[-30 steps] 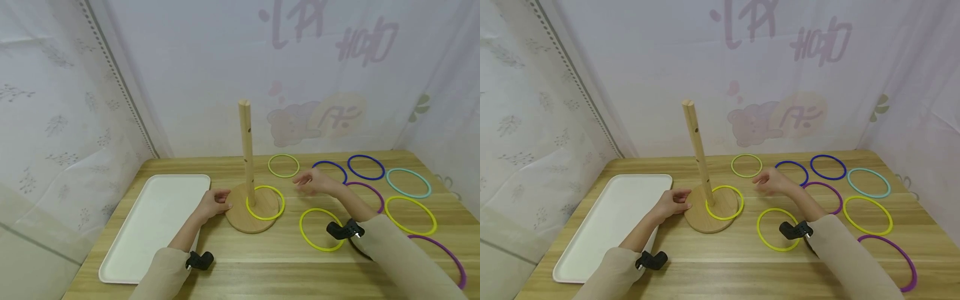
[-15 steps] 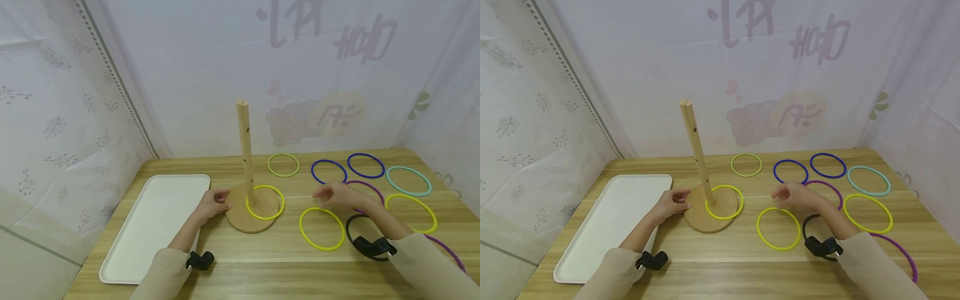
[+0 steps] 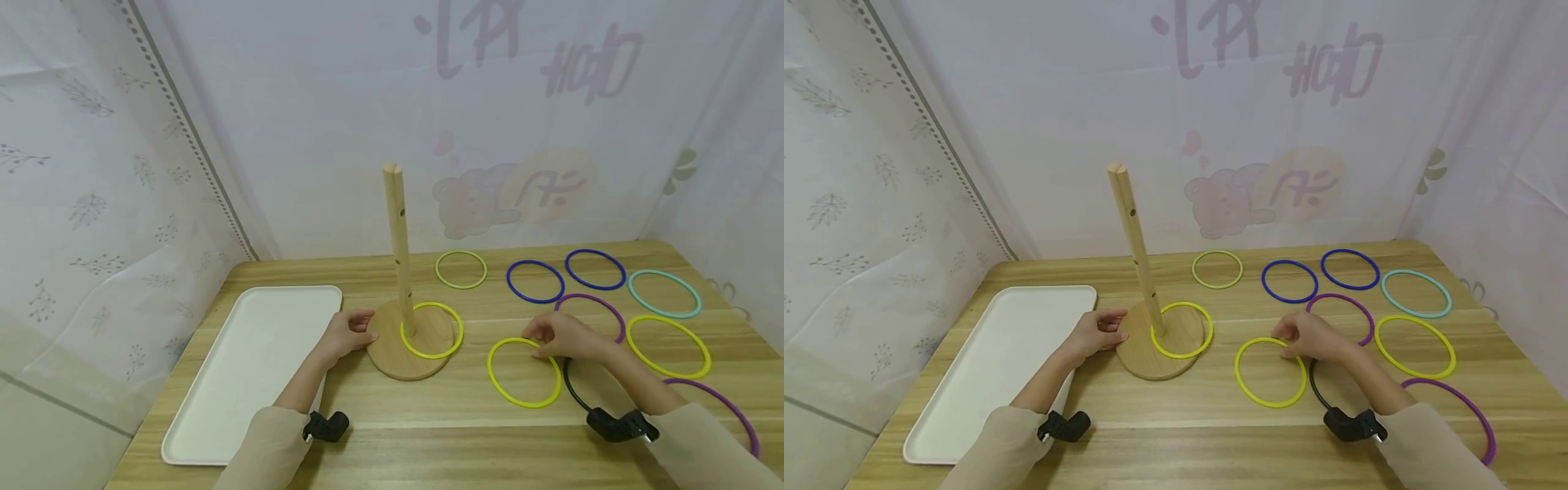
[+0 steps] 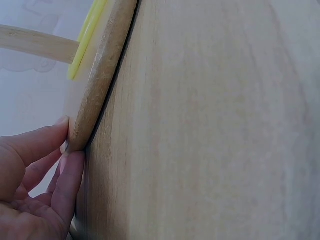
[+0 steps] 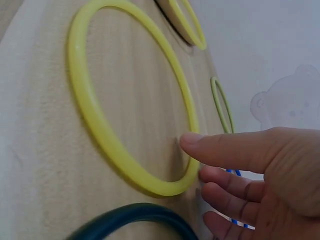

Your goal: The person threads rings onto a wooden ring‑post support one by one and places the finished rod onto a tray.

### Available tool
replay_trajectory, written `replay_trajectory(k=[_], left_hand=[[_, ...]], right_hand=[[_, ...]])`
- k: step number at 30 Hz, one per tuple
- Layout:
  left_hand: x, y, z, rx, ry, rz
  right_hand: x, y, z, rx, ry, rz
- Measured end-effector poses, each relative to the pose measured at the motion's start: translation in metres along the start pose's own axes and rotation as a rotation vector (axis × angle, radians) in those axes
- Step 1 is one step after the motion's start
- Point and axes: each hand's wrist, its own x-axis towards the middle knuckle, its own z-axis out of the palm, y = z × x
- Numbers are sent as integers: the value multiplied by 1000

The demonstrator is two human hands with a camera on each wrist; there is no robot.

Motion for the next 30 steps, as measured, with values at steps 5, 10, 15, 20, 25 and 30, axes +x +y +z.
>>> replay_trajectory(k=[5, 10, 15, 20, 25, 30], left_hand=[[0, -1, 0, 1, -1, 0], [0, 0, 0, -8, 2, -9], [0, 2, 1, -12, 3, -15], [0, 2, 1, -4, 2, -13], [1, 1, 1, 9, 2, -3], [0, -1, 0, -2, -2, -3]], right_hand=[[-2, -1, 4, -7, 43, 16], [-1, -1, 6, -2, 64, 33], [0, 0, 6, 2, 72, 57], [0, 0, 4, 25, 74, 83], [-1, -3, -1, 45, 90, 80], [-2, -6, -7, 97, 91, 100]])
